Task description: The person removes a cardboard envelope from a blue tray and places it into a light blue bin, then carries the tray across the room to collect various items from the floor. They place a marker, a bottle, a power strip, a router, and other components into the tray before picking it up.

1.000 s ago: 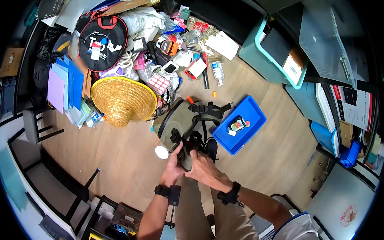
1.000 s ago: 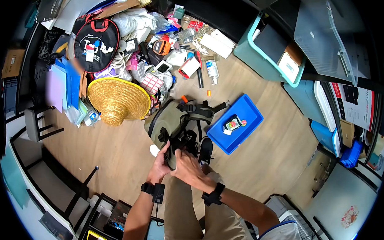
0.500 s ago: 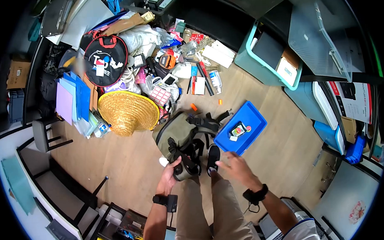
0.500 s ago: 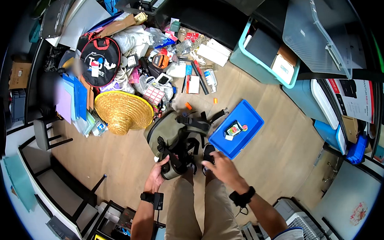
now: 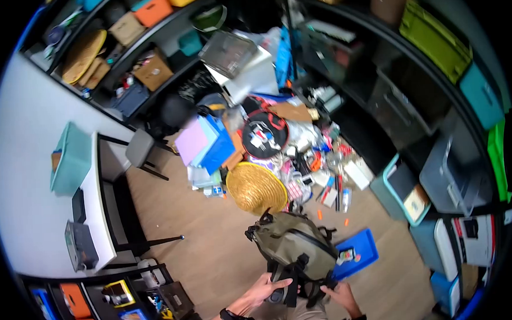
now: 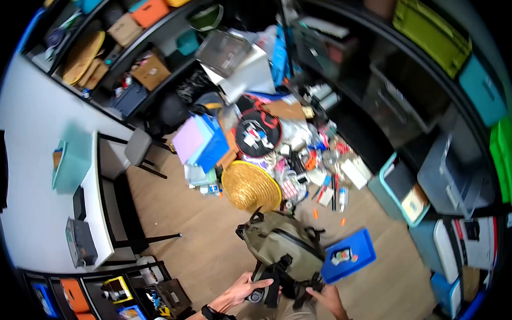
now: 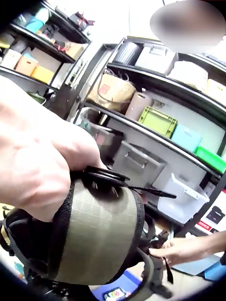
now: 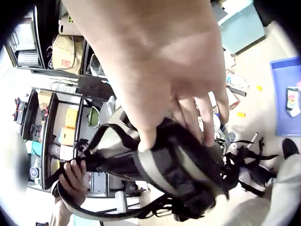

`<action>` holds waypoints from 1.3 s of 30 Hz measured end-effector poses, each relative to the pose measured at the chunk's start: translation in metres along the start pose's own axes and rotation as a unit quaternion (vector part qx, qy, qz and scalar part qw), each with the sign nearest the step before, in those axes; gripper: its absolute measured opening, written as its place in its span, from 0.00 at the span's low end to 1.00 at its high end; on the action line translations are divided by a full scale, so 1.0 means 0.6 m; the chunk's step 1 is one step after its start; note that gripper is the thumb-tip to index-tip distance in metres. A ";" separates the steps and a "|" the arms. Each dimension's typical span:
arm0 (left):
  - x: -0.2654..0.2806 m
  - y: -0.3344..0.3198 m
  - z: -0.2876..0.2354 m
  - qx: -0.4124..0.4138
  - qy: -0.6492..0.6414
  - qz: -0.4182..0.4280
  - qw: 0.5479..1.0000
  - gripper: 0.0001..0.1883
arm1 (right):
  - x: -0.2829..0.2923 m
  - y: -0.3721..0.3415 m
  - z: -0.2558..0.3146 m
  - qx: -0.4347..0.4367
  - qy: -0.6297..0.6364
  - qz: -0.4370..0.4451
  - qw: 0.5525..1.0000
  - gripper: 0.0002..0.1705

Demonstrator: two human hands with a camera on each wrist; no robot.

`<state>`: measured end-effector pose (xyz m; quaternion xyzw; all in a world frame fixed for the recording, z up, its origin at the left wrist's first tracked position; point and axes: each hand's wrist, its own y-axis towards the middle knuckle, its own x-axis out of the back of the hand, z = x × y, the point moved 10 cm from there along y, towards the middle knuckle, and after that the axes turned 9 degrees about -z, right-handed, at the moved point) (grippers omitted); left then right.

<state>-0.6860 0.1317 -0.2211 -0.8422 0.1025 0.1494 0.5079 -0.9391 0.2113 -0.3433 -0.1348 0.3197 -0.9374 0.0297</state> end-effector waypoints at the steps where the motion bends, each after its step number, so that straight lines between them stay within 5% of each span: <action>1: -0.009 -0.031 -0.023 -0.024 -0.008 0.000 1.000 0.17 | -0.009 -0.025 -0.007 -0.074 -0.015 0.048 0.996 0.37; 2: -0.018 -0.059 -0.044 -0.047 0.001 0.013 0.999 0.17 | -0.010 -0.037 0.013 -0.057 0.071 0.021 0.996 0.32; 3: -0.028 -0.086 -0.064 -0.070 0.010 0.025 0.997 0.17 | -0.009 -0.052 0.045 -0.070 -0.025 0.049 0.996 0.26; 6: -0.060 -0.187 -0.131 -0.140 0.086 0.026 0.986 0.18 | -0.001 -0.071 0.006 -0.057 0.063 0.087 0.993 0.24; 14: -0.079 -0.397 -0.109 -0.254 0.073 -0.021 0.964 0.18 | -0.017 -0.255 0.348 0.016 0.303 0.261 0.916 0.24; 17: -0.069 -0.500 -0.115 -0.289 -0.020 -0.075 0.954 0.17 | -0.022 -0.297 0.453 0.067 0.290 0.268 0.916 0.21; 20: -0.020 -0.567 -0.083 -0.325 -0.046 -0.124 0.936 0.17 | -0.041 -0.331 0.526 0.177 0.103 0.318 0.926 0.20; 24: 0.031 -0.639 -0.039 -0.347 -0.047 -0.171 0.921 0.17 | -0.085 -0.378 0.606 0.201 -0.023 0.322 0.925 0.18; 27: 0.078 -0.674 0.007 -0.368 -0.090 -0.207 0.902 0.16 | -0.162 -0.386 0.603 0.188 0.029 0.399 0.897 0.20; 29: 0.116 -0.693 0.051 -0.370 -0.142 -0.224 0.890 0.16 | -0.194 -0.406 0.633 0.285 -0.051 0.355 0.889 0.21; 31: 0.155 -0.712 0.091 -0.370 -0.179 -0.237 0.880 0.15 | -0.241 -0.374 0.585 0.288 -0.184 0.335 0.878 0.26; 34: 0.225 -0.736 0.146 -0.360 -0.198 -0.233 0.882 0.15 | -0.313 -0.414 0.587 0.256 -0.194 0.366 0.874 0.31; 37: 0.294 -0.767 0.170 -0.347 -0.182 -0.204 0.897 0.14 | -0.398 -0.452 0.601 0.258 -0.227 0.380 0.859 0.21; 39: 0.350 -0.777 0.187 -0.336 -0.163 -0.204 0.905 0.15 | -0.463 -0.497 0.614 0.227 -0.081 0.448 0.861 0.19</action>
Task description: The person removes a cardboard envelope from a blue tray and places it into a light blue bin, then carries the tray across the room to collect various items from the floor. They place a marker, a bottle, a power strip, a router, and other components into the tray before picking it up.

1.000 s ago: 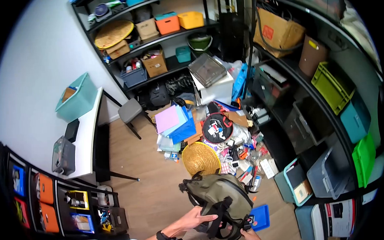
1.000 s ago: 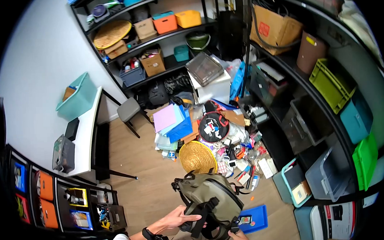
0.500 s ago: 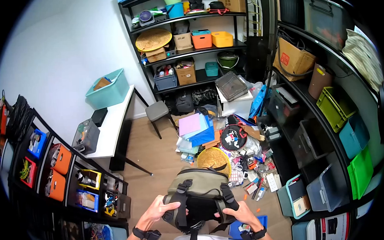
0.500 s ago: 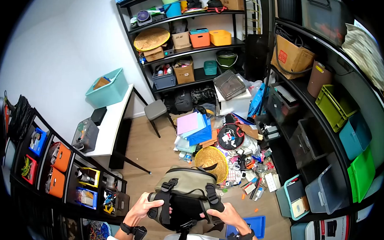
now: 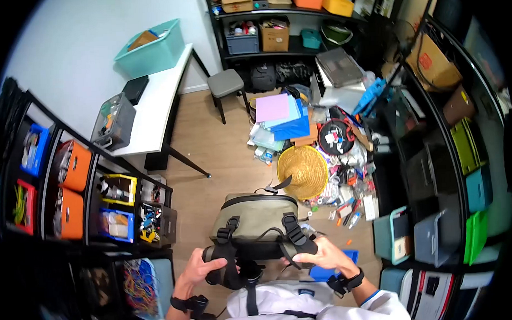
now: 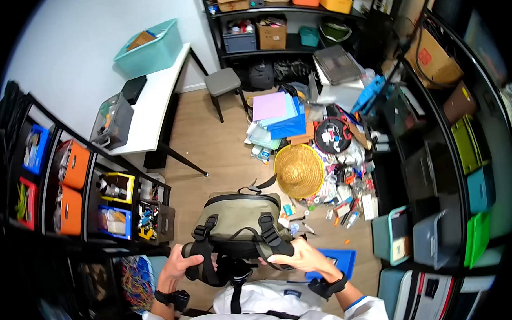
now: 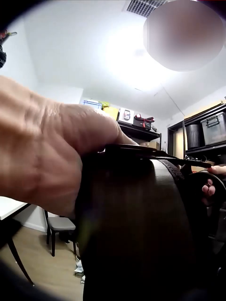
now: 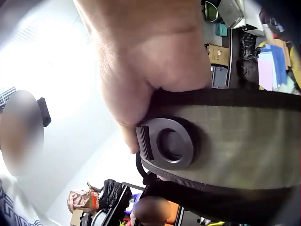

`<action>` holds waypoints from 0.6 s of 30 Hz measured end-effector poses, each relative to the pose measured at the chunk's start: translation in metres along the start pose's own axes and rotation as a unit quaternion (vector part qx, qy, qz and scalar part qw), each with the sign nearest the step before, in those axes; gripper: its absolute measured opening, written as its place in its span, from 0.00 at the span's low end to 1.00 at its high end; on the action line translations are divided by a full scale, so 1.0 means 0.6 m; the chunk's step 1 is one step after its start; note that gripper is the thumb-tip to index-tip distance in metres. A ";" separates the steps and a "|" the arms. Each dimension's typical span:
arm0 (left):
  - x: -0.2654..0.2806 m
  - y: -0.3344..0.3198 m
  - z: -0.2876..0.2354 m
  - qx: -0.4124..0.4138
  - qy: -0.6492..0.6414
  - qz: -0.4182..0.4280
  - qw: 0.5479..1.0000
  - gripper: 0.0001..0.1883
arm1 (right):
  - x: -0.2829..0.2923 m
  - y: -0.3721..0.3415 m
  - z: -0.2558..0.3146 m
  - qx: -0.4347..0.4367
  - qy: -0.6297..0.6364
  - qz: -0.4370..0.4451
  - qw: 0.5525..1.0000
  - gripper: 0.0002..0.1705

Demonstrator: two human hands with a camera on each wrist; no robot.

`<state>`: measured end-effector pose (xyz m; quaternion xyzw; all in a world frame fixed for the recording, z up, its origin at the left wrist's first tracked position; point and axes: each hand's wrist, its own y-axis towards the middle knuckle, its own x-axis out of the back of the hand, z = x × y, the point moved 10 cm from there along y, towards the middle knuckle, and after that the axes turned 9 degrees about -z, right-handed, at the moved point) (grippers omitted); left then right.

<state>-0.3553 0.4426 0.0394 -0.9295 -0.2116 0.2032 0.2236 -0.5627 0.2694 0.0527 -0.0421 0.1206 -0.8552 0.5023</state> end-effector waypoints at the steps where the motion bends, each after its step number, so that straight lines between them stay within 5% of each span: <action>1: 0.035 0.001 -0.006 0.001 0.020 0.005 1.000 0.16 | -0.025 0.012 -0.003 -0.047 0.013 0.012 0.999 0.17; 9: 0.246 0.011 -0.086 -0.081 0.157 0.019 0.984 0.10 | -0.154 0.160 0.017 -0.057 -0.015 -0.018 0.998 0.17; 12: 0.286 0.006 -0.122 -0.071 0.102 -0.005 0.992 0.09 | -0.184 0.204 0.028 -0.057 -0.064 0.004 0.996 0.18; 18: 0.348 0.018 -0.178 -0.100 0.076 -0.017 0.992 0.12 | -0.230 0.306 0.097 0.060 0.005 -0.027 0.998 0.21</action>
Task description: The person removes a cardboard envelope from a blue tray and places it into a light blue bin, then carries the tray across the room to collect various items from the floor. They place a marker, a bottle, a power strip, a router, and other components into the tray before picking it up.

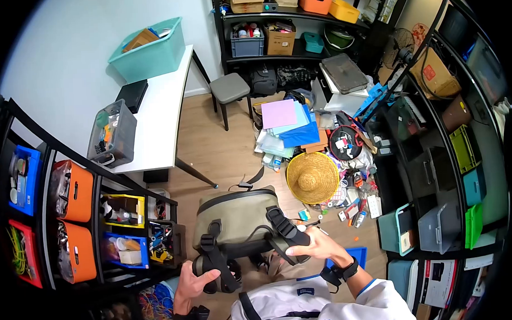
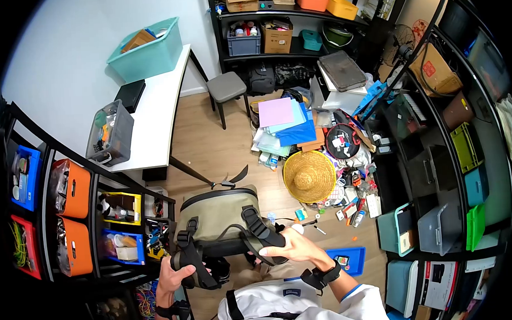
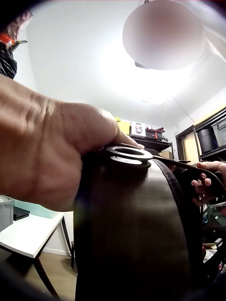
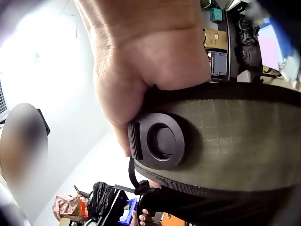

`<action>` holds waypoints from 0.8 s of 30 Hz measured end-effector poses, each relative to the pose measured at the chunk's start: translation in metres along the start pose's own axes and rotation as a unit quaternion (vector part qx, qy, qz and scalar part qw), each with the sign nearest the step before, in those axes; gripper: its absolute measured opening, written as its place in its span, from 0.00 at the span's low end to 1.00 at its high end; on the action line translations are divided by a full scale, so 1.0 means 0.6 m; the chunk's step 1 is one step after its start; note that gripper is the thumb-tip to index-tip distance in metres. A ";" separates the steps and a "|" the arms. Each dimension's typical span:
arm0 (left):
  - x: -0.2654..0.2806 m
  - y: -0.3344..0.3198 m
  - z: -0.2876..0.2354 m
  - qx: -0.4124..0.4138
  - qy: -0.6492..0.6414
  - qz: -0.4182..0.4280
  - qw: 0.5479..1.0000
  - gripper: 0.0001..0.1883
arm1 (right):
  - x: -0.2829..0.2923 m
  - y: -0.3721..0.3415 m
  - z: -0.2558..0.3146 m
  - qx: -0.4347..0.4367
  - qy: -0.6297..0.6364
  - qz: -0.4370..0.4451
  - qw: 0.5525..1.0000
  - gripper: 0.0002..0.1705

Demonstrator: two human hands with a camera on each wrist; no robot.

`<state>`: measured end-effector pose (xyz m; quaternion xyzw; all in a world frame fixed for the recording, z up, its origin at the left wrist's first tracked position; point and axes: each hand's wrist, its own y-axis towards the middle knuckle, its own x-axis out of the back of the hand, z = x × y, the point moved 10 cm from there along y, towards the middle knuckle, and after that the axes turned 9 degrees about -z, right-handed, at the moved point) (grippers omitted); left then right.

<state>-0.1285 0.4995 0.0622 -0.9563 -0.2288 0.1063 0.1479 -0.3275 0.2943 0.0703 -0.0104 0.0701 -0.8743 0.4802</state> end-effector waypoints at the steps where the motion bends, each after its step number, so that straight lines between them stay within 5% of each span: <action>1: 0.010 0.008 -0.009 -0.005 -0.016 -0.010 1.000 0.12 | 0.003 0.015 -0.021 -0.016 -0.051 0.012 0.998 0.21; 6: 0.064 0.064 -0.015 -0.032 0.028 -0.035 0.998 0.13 | -0.013 0.095 0.035 -0.051 -0.062 0.067 0.995 0.20; 10: 0.058 0.135 -0.054 -0.024 -0.067 -0.081 0.994 0.16 | 0.015 0.178 0.017 -0.050 -0.108 0.066 0.991 0.23; 16: 0.083 0.275 -0.060 0.028 -0.090 -0.098 0.991 0.16 | 0.083 0.312 0.003 -0.095 0.001 0.109 0.989 0.18; 18: 0.081 0.322 -0.071 0.041 -0.072 -0.070 0.994 0.16 | 0.134 0.357 -0.010 -0.160 -0.237 0.143 0.948 0.18; 19: 0.082 0.337 -0.067 0.066 -0.078 -0.081 0.991 0.17 | 0.139 0.368 -0.021 -0.165 -0.229 0.146 0.948 0.18; 21: 0.083 0.391 -0.094 0.032 -0.024 -0.070 0.997 0.17 | 0.158 0.432 0.046 -0.004 0.033 0.106 0.994 0.23; 22: 0.086 0.400 -0.109 0.010 0.033 -0.062 0.997 0.18 | 0.179 0.455 0.045 -0.014 -0.049 0.093 0.994 0.24; 24: 0.131 0.421 -0.114 0.048 0.022 -0.184 0.981 0.24 | 0.189 0.505 0.052 -0.074 -0.091 0.122 0.986 0.27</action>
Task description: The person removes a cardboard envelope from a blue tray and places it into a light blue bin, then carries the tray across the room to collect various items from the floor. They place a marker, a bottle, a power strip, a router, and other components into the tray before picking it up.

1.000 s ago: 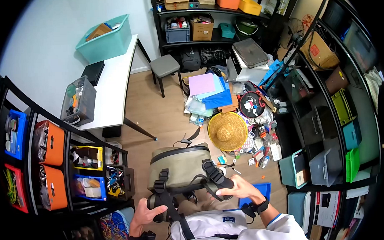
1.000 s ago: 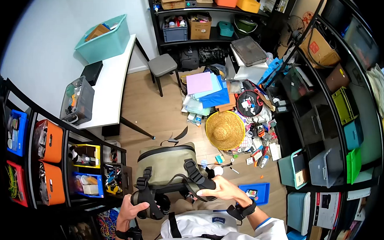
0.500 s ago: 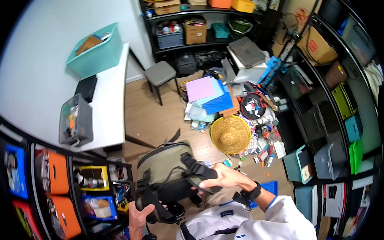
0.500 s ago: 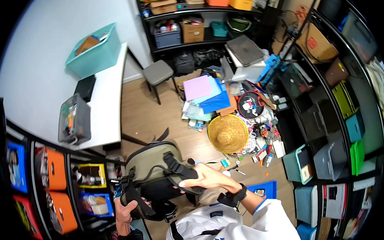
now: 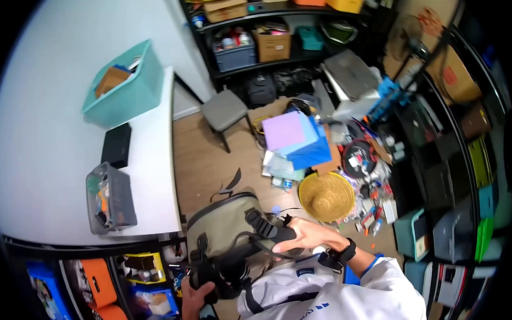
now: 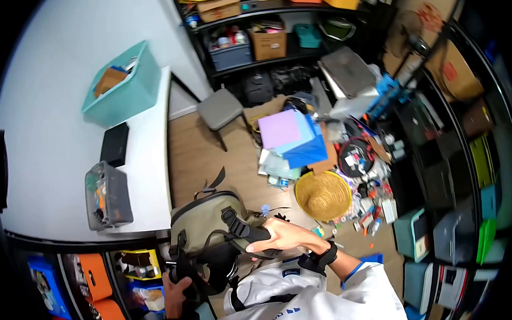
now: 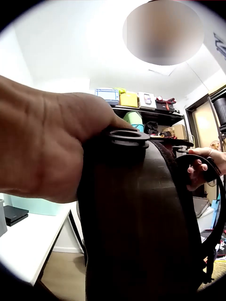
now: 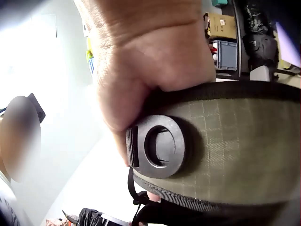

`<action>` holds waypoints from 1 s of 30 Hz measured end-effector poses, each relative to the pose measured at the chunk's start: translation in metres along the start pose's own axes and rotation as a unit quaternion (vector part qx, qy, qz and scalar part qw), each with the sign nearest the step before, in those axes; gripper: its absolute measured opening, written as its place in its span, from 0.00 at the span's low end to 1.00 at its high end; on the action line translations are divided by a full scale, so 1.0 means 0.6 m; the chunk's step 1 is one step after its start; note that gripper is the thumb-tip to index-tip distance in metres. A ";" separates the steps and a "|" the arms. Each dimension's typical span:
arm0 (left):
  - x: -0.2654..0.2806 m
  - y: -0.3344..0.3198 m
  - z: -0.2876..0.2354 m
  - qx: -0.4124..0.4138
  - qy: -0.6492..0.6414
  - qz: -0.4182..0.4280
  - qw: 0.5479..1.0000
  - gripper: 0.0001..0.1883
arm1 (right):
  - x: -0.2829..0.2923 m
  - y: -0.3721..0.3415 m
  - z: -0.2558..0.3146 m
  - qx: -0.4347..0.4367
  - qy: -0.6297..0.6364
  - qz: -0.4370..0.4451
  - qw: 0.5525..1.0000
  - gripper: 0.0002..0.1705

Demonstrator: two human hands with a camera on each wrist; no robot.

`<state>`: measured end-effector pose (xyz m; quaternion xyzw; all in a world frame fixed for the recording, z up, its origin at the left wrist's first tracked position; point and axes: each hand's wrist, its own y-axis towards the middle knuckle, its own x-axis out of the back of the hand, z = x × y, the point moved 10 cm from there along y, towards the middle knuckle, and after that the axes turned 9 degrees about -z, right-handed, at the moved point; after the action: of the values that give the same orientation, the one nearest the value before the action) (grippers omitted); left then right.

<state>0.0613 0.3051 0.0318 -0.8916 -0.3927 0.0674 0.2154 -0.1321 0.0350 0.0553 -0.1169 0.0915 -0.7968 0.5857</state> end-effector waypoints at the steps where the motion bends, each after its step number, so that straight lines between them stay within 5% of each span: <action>1: -0.015 0.017 -0.030 0.013 -0.056 0.017 0.998 0.24 | 0.012 0.035 0.026 0.071 0.029 -0.025 0.997 0.32; 4: -0.021 0.065 -0.122 0.020 -0.147 -0.022 0.989 0.23 | 0.052 0.135 0.083 0.106 -0.074 -0.025 0.991 0.36; 10: 0.066 0.183 -0.203 -0.061 -0.123 -0.091 0.986 0.27 | 0.083 0.337 0.225 0.178 -0.089 0.014 0.980 0.40; 14: 0.127 0.259 -0.258 -0.088 -0.171 -0.121 0.974 0.27 | 0.069 0.478 0.290 0.088 -0.080 0.081 0.990 0.37; 17: 0.174 0.316 -0.305 -0.127 -0.179 -0.088 0.972 0.26 | 0.056 0.579 0.359 0.168 -0.088 0.090 0.978 0.36; 20: 0.213 0.345 -0.366 -0.133 -0.174 -0.148 0.964 0.26 | 0.041 0.674 0.436 0.191 -0.105 0.138 0.966 0.25; 21: 0.223 0.359 -0.401 -0.167 -0.171 -0.146 0.960 0.15 | 0.036 0.707 0.453 0.192 -0.112 0.148 0.964 0.26; 22: 0.229 0.372 -0.428 -0.193 -0.165 -0.141 0.957 0.16 | 0.027 0.736 0.466 0.195 -0.118 0.157 0.961 0.27; 26: 0.289 0.427 -0.421 -0.210 -0.156 -0.213 0.942 0.22 | -0.013 0.838 0.546 0.209 -0.019 0.200 0.957 0.27; 27: 0.303 0.442 -0.410 -0.195 -0.175 -0.243 0.934 0.28 | -0.022 0.867 0.549 0.205 -0.016 0.218 0.954 0.22; 30: 0.317 0.494 -0.398 -0.194 -0.180 -0.278 0.923 0.25 | -0.042 0.982 0.487 0.183 -0.072 0.259 0.946 0.17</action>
<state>0.4593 0.1872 0.1260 -0.7440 -0.6620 0.0872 -0.0261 0.4980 -0.1185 0.1658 -0.0373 -0.0708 -0.6104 0.7880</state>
